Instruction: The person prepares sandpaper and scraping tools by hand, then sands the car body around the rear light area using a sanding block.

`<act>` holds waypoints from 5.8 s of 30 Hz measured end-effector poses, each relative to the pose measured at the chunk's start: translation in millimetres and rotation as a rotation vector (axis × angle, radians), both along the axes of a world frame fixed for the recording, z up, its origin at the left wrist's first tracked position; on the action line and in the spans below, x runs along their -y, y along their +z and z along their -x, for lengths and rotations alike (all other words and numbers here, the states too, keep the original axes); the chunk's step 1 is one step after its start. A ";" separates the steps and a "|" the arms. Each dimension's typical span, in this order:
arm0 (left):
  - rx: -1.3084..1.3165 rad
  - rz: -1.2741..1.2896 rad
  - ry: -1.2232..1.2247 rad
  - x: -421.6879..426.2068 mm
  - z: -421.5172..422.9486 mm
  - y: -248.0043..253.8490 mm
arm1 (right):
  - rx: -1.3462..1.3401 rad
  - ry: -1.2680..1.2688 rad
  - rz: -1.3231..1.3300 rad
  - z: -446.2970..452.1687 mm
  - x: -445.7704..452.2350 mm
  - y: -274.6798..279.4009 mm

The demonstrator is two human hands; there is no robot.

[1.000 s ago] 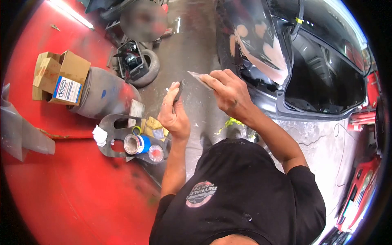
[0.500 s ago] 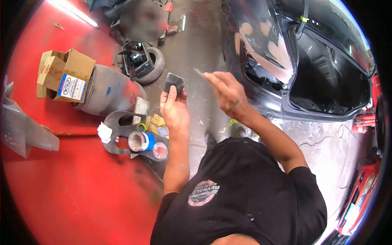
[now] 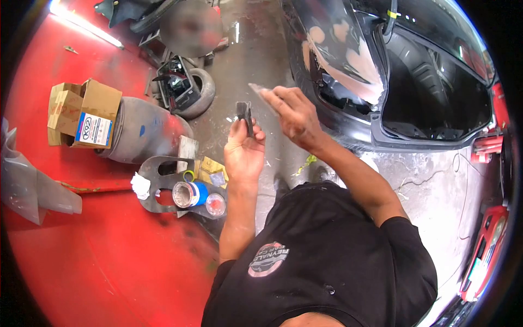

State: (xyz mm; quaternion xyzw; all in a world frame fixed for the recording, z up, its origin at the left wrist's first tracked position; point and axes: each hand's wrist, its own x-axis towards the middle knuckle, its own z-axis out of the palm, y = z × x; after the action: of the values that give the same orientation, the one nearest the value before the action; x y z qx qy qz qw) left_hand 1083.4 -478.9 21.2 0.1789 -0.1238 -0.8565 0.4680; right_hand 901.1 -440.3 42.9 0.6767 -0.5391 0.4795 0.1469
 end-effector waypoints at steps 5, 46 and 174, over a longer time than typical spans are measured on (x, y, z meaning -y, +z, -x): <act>0.115 0.017 0.118 3.4 7.8 -2.6 | -0.083 0.080 0.085 -2.2 -10.9 7.1; 0.052 0.137 -0.087 -2.5 8.5 -3.6 | -0.177 0.365 0.063 -22.3 -21.7 22.8; 1.543 -0.208 -0.610 -144.3 -207.4 -315.1 | 0.468 -0.491 -0.336 253.8 -184.5 -140.4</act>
State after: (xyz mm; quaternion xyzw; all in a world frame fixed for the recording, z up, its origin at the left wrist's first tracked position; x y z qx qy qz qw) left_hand 1290.9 -334.6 -293.9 0.7161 -0.3726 -0.5899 -0.0192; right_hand 647.3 -255.7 -97.5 0.4143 -0.7753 0.4763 0.0172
